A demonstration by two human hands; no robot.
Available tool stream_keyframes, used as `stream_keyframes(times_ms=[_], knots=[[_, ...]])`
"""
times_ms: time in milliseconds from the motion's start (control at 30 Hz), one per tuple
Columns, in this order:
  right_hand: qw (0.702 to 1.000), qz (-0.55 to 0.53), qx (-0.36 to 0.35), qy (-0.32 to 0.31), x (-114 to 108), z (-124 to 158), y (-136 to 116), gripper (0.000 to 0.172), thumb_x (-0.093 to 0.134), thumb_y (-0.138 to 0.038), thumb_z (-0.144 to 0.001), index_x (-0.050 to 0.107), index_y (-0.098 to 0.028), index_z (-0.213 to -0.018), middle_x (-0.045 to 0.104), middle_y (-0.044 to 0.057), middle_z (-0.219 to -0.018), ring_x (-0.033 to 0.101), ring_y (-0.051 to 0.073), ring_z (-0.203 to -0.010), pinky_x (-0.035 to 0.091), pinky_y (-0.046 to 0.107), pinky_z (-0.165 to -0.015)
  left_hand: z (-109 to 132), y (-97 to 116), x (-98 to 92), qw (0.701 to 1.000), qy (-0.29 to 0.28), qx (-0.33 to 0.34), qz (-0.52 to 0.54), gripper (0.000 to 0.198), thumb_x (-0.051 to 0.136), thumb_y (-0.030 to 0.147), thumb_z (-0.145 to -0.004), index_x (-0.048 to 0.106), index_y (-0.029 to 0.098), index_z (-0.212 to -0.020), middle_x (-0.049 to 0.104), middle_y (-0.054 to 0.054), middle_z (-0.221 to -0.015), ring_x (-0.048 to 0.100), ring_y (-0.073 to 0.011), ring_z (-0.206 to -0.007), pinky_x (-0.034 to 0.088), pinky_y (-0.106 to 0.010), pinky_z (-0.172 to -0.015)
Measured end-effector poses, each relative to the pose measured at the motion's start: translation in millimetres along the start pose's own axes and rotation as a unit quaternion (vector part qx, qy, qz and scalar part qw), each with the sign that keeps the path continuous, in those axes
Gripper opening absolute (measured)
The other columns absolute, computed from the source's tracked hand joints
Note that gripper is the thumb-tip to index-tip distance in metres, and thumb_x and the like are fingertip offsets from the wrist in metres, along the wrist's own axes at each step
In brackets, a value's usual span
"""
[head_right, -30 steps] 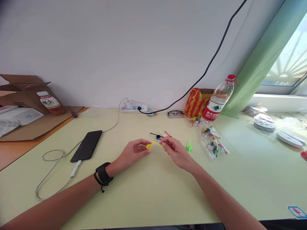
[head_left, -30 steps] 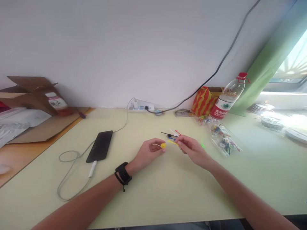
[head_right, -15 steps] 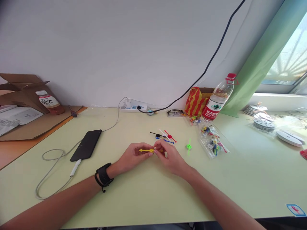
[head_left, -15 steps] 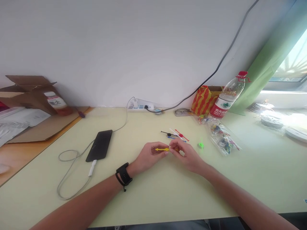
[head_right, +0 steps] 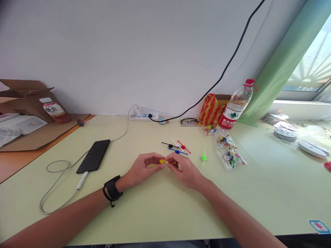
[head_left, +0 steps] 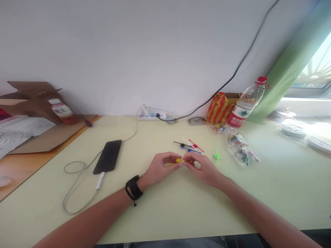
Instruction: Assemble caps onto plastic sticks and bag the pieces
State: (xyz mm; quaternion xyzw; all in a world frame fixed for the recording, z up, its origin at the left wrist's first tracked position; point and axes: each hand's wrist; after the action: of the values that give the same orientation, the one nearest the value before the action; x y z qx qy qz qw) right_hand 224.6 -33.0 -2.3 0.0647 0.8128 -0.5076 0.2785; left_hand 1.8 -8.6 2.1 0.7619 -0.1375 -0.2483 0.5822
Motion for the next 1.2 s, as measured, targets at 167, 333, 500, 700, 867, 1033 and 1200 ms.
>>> stream_keyframes(times_ms=[167,333,500,700,867,1033,1200], knots=[[0.999,0.027,-0.021,0.022,-2,0,-3,0.018,0.051,-0.038,-0.102,0.062,-0.025,-0.098,0.069,0.006,-0.09,0.062,0.02,-0.078,0.051,0.033,-0.069,-1,-3,-0.9,1.0,0.019,0.002,-0.025,0.03,0.077,0.04,-0.087,0.077,0.019,-0.108,0.079,-0.009,-0.107,0.074,-0.0245,-0.097,0.06,-0.043,-0.096],[0.999,0.036,-0.02,0.017,-2,1,-3,0.017,0.052,-0.037,-0.102,0.062,-0.025,-0.097,0.07,0.005,-0.09,0.062,0.02,-0.077,0.051,0.033,-0.069,1,-5,-0.1,0.999,0.014,0.005,-0.03,0.031,0.075,0.038,-0.089,0.076,0.02,-0.115,0.078,-0.008,-0.115,0.074,-0.025,-0.103,0.059,-0.042,-0.099],[0.999,0.039,-0.023,0.016,-4,-1,-1,0.017,0.053,-0.038,-0.101,0.063,-0.024,-0.097,0.069,0.005,-0.088,0.061,0.019,-0.074,0.052,0.033,-0.068,2,-6,1.0,0.999,0.011,0.016,-0.05,0.031,0.072,0.037,-0.092,0.076,0.022,-0.119,0.078,-0.007,-0.117,0.073,-0.024,-0.105,0.06,-0.039,-0.096],[0.999,0.04,-0.016,0.022,-10,-2,2,0.013,0.061,-0.037,-0.097,0.064,-0.024,-0.097,0.066,0.003,-0.081,0.057,0.017,-0.069,0.051,0.031,-0.064,3,-5,0.2,0.994,0.035,0.032,-0.102,0.025,0.074,0.037,-0.09,0.078,0.023,-0.111,0.079,-0.005,-0.108,0.073,-0.0228,-0.1,0.059,-0.034,-0.087],[0.999,0.025,0.014,0.028,-11,-3,2,0.014,0.067,-0.035,-0.092,0.066,-0.023,-0.099,0.065,0.002,-0.082,0.057,0.016,-0.068,0.051,0.029,-0.063,4,-6,-0.1,0.992,0.032,0.034,-0.119,0.022,0.074,0.036,-0.09,0.078,0.022,-0.106,0.079,-0.005,-0.108,0.073,-0.0222,-0.1,0.058,-0.033,-0.087],[0.999,0.012,0.029,0.004,-17,-4,-1,0.014,0.07,-0.034,-0.09,0.067,-0.022,-0.097,0.065,0.001,-0.082,0.057,0.015,-0.069,0.05,0.027,-0.062,3,-3,0.1,0.998,-0.005,0.035,-0.061,0.021,0.072,0.036,-0.091,0.076,0.018,-0.102,0.078,-0.007,-0.102,0.072,-0.0201,-0.093,0.058,-0.033,-0.087],[0.999,0.007,0.034,-0.007,-17,-3,-1,0.013,0.069,-0.034,-0.09,0.067,-0.023,-0.096,0.065,0.001,-0.081,0.058,0.015,-0.069,0.049,0.027,-0.062,2,1,0.8,0.999,-0.024,0.022,-0.021,0.021,0.074,0.035,-0.09,0.073,0.015,-0.095,0.076,-0.008,-0.097,0.069,-0.0191,-0.087,0.058,-0.035,-0.087]])
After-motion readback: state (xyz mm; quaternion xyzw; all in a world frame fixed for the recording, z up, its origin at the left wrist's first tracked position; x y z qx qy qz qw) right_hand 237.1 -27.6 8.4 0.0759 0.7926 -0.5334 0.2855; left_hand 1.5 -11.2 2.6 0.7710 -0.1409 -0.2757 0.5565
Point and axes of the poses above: each hand's wrist, its own z-axis away from the middle knuckle, its own x-axis out of the palm, y = z × x
